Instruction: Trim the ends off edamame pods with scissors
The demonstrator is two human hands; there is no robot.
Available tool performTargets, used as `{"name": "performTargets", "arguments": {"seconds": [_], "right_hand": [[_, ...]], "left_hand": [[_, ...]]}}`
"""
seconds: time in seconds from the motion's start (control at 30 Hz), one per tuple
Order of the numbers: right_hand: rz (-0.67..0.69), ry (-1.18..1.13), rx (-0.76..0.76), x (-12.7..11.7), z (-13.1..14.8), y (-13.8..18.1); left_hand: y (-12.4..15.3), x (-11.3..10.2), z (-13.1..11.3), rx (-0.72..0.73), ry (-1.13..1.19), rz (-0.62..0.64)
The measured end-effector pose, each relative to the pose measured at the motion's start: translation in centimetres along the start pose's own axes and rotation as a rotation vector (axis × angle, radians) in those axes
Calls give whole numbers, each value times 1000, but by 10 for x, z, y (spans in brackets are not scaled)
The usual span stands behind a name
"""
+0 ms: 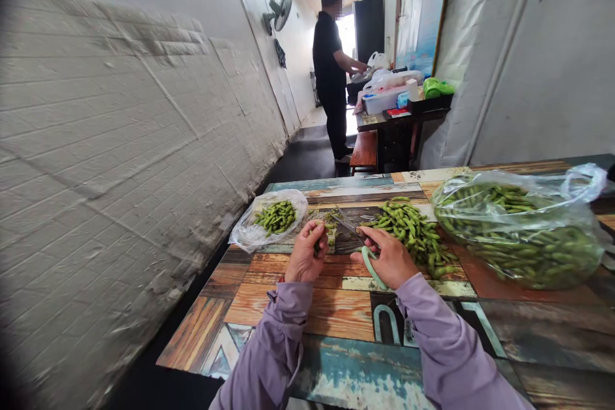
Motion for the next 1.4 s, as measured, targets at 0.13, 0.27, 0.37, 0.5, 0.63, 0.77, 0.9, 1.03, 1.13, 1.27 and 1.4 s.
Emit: {"name": "performTargets", "arguments": {"seconds": [0.13,0.27,0.37,0.5,0.63,0.77,0.9,1.03,1.13,1.27,1.4], "right_hand": [[37,-9,-23,5,1,1],[63,10,-39,6,2,1],[64,-3,-45,6,2,1],[53,-10,-50,6,4,1],[51,-12,-46,6,4,1],[33,-7,-52,6,2,1],[17,37,-98,4,4,1],[25,10,-81,4,4,1],[15,-23,1,5,-2,2],[-54,-90,113,5,-11,3],[-66,-126,125,4,-13,3]], "left_hand": [[-1,1,3,-1,26,12],[0,4,8,-23,16,31],[0,7,10,-34,-13,54],[2,9,13,-65,-10,59],[4,11,13,-82,8,58],[5,12,14,-100,23,64],[4,10,14,-108,26,71],[1,8,14,-90,40,75],[0,6,14,-80,67,61],[0,6,13,-107,120,91],[0,9,19,-241,139,160]]}}
Point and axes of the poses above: each hand's wrist, its own y-axis away from the middle knuckle, its own x-axis out of the palm, z = x × y, the point moved 3 cm from there along -y, towards the middle knuckle, and after that the axes turned 11 degrees about -x, right-handed, at the moved point
